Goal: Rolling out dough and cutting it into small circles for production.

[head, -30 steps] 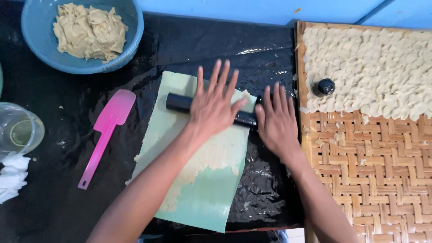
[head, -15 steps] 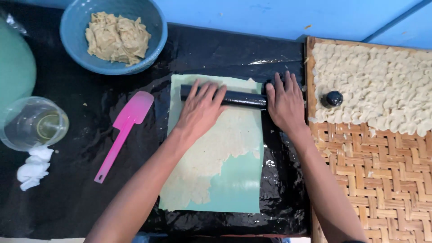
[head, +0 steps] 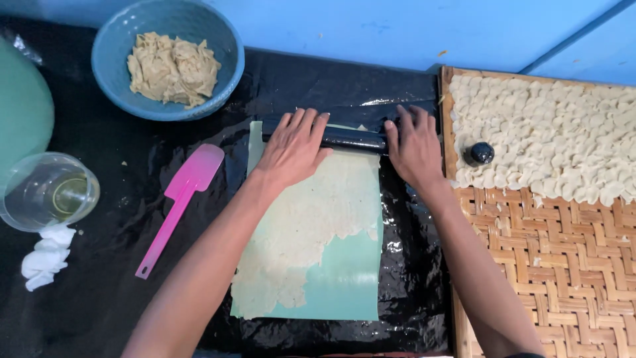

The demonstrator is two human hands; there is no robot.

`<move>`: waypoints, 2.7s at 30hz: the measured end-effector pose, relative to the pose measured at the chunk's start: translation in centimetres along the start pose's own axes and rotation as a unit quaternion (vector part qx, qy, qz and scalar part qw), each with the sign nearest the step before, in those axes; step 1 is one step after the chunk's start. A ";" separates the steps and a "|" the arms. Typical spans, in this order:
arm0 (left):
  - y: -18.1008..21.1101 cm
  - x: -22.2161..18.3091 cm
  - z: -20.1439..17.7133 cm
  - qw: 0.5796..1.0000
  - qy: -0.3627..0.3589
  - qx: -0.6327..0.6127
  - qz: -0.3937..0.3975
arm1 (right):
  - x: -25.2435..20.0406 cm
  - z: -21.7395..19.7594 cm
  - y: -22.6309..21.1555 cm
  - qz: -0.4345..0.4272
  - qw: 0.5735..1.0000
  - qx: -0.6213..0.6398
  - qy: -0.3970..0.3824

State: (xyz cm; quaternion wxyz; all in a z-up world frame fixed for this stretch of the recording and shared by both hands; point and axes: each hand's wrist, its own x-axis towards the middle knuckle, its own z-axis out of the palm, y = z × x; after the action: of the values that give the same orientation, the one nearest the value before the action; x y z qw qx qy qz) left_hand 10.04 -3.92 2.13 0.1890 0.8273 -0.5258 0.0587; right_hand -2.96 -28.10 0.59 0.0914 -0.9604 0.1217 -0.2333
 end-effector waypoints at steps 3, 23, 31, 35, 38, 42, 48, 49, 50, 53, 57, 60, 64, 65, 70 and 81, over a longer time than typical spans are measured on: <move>-0.2 -0.4 2.6 0.997 0.064 0.049 0.017 | -0.5 0.7 -0.3 -0.005 0.999 -0.043 -0.008; 2.6 -21.2 -5.7 0.913 0.128 0.155 -0.355 | -6.4 -2.3 -3.5 -0.022 0.999 0.025 -0.022; 0.7 -23.7 -7.0 0.928 0.067 0.089 -0.357 | -0.3 1.9 -1.0 0.044 0.997 0.068 -0.016; 2.1 -19.8 -13.5 0.931 0.077 -0.026 -0.357 | 0.1 2.9 -0.3 0.059 0.997 0.028 -0.039; 1.2 -15.0 -17.5 0.936 0.121 0.042 -0.328 | 0.2 3.3 -0.3 0.072 0.996 0.026 -0.051; -5.0 -8.8 -18.3 0.929 0.055 0.189 -0.313 | 0.5 3.3 -0.2 0.090 0.993 0.020 -0.069; -11.4 0.1 -16.7 0.899 -0.057 0.295 -0.318 | 0.5 3.4 -0.6 0.112 0.991 0.015 -0.065; -11.9 1.2 -16.7 0.900 -0.056 0.296 -0.314 | 0.6 3.3 -0.6 0.116 0.991 0.016 -0.062; -12.5 2.2 -16.8 0.895 -0.073 0.310 -0.312 | 0.7 3.2 -0.7 0.114 0.991 0.017 -0.062; -11.9 5.1 -17.8 0.880 -0.135 0.338 -0.305 | 0.8 3.2 -0.6 0.110 0.992 0.016 -0.065; -15.4 9.1 -15.7 0.865 -0.177 0.373 -0.287 | 0.6 3.0 -0.9 0.107 0.992 0.014 -0.069; -18.1 11.4 -14.2 0.861 -0.180 0.390 -0.274 | 0.5 2.6 -1.1 0.107 0.991 0.009 -0.078; -18.9 12.6 -15.8 0.850 -0.204 0.367 -0.318 | 0.8 2.1 -1.6 0.119 0.989 0.010 -0.089; -18.9 12.4 -16.5 0.840 -0.236 0.343 -0.347 | 0.9 2.1 -1.5 0.119 0.988 0.007 -0.094; -20.8 9.1 -18.3 0.826 -0.259 0.275 -0.418 | 0.9 1.9 -1.7 0.127 0.987 0.004 -0.102; -38.0 -2.6 -9.7 0.849 -0.116 -0.144 -0.496 | 0.9 2.1 -1.7 0.120 0.989 0.005 -0.091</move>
State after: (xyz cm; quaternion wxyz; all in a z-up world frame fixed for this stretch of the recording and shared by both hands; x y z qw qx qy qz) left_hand 43.79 16.16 0.76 0.2473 0.9424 -0.0665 -0.2152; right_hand -0.87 -26.50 -0.48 0.1347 -0.9555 0.2262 -0.1331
